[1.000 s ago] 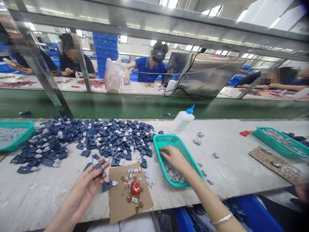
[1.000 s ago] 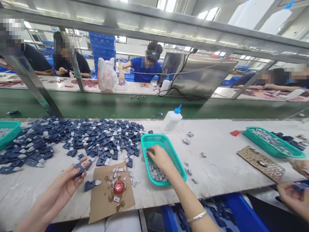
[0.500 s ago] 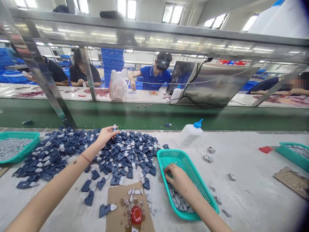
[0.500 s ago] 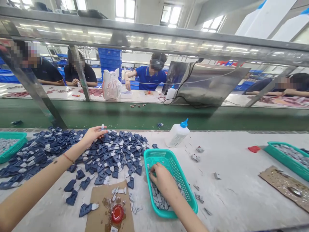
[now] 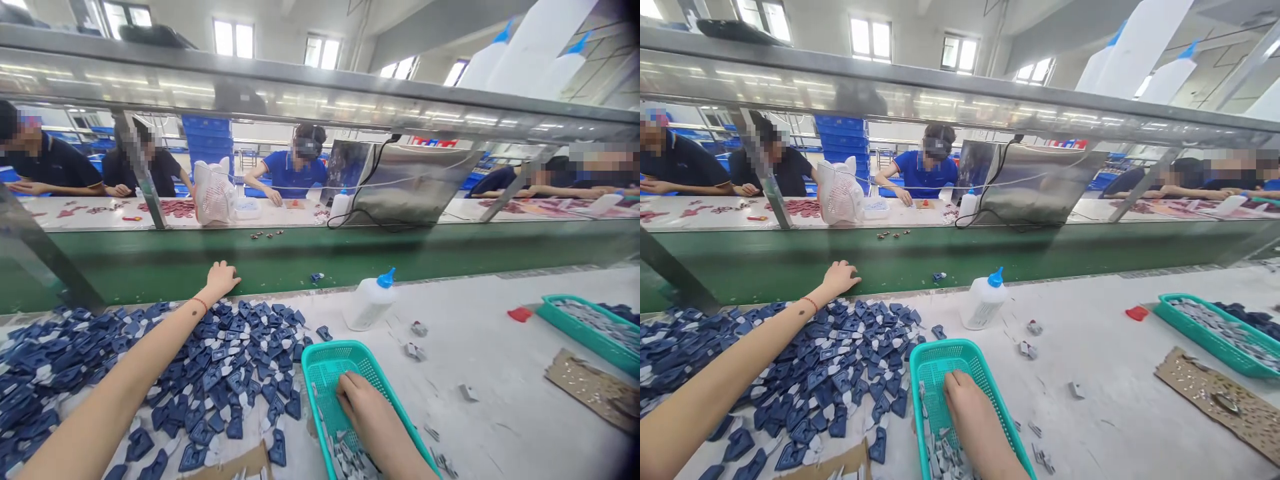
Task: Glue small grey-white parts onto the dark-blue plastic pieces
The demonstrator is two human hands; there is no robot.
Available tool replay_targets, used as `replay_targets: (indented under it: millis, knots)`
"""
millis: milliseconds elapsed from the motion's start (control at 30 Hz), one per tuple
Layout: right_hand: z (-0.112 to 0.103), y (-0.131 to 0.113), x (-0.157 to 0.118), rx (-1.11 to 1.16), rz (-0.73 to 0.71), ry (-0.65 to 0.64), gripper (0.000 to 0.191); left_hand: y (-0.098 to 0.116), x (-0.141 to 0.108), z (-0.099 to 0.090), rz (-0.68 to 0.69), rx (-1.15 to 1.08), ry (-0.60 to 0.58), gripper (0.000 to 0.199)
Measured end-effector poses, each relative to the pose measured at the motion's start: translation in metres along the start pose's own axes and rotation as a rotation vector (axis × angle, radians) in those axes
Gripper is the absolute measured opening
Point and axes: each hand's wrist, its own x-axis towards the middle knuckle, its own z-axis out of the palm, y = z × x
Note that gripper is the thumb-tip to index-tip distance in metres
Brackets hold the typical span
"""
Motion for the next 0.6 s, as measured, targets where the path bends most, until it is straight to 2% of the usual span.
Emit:
replay_targets:
  millis: [167,300,433,500,600]
  knots:
    - [0.006,0.006,-0.006,0.040,-0.050,0.000,0.026,0.054,0.019,0.023,0.231,0.050,-0.039,0.031]
    - [0.000,0.004,-0.011,0.217,-0.027,-0.052,0.029,0.106,0.036,0.050,0.347,0.013,-0.099,0.032]
    - [-0.010,0.004,-0.012,0.400,0.122,-0.079,0.019,0.143,0.043,0.077,0.356,-0.029,-0.124,0.036]
    - [-0.013,0.003,-0.011,0.436,0.180,-0.102,0.018,0.154,0.043,0.086,0.335,-0.052,-0.136,0.036]
    - [-0.013,0.002,-0.011,0.431,0.170,-0.146,0.017,0.160,0.041,0.091,0.287,-0.112,-0.158,0.035]
